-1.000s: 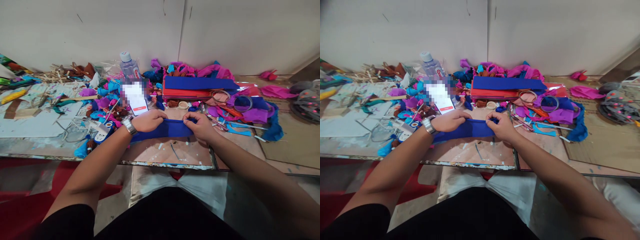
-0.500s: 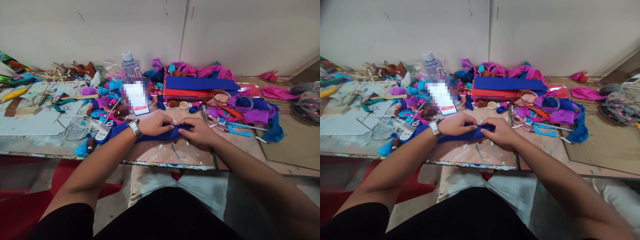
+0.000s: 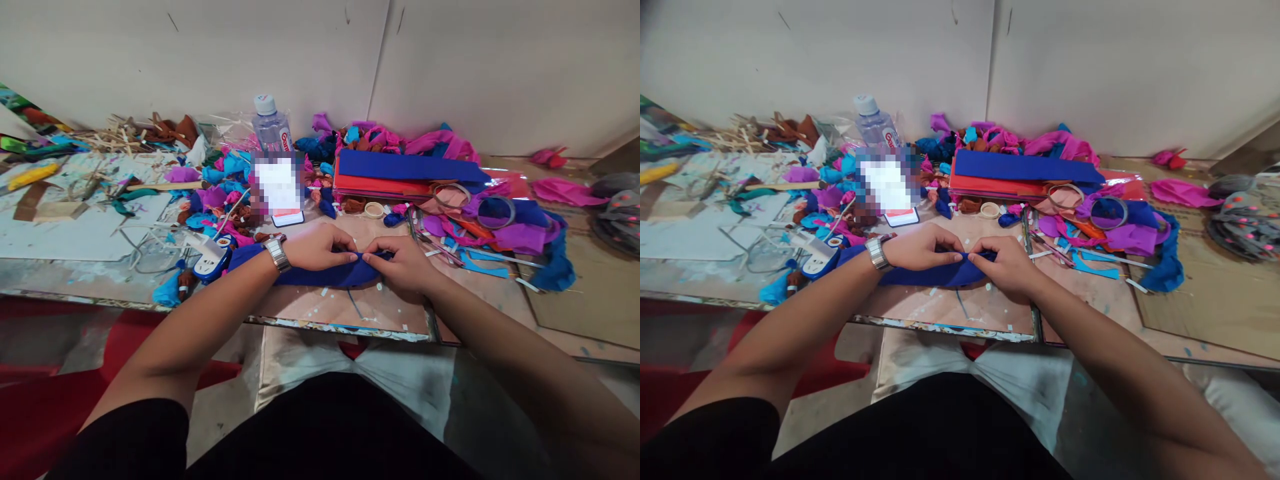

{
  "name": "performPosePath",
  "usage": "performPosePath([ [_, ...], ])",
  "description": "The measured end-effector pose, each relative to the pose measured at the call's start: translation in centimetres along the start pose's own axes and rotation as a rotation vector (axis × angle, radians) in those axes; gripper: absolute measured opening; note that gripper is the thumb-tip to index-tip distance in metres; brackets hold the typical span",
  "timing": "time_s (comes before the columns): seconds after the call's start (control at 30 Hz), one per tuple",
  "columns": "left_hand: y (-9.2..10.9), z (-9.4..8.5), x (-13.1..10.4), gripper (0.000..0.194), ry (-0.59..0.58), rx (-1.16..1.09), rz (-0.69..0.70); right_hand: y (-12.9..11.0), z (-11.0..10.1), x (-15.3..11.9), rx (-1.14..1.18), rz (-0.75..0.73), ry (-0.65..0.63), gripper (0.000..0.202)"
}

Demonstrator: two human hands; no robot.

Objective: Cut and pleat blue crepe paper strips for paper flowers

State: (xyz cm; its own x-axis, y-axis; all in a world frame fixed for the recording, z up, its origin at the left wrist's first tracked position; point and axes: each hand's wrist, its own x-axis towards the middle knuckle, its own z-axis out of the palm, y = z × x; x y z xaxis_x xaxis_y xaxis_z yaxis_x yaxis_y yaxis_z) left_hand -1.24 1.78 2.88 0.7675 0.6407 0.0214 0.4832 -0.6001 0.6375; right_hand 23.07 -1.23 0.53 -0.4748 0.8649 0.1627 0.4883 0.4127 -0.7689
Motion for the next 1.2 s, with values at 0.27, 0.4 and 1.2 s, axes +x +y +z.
performPosePath([
  [0.27, 0.20, -0.01, -0.02, 0.027, -0.008, 0.016, -0.014, 0.25, 0.16, -0.06, -0.002, -0.082, -0.047, 0.014],
  [0.4, 0.27, -0.15, -0.05, 0.023, 0.022, 0.033, -0.032, 0.23, 0.19, -0.04, -0.054, -0.053, 0.000, 0.015],
  [1.2, 0.25, 0.62, 0.27, 0.024, 0.112, -0.108, 0.016, 0.21, 0.25, -0.25, -0.282, -0.288, 0.108, 0.011],
])
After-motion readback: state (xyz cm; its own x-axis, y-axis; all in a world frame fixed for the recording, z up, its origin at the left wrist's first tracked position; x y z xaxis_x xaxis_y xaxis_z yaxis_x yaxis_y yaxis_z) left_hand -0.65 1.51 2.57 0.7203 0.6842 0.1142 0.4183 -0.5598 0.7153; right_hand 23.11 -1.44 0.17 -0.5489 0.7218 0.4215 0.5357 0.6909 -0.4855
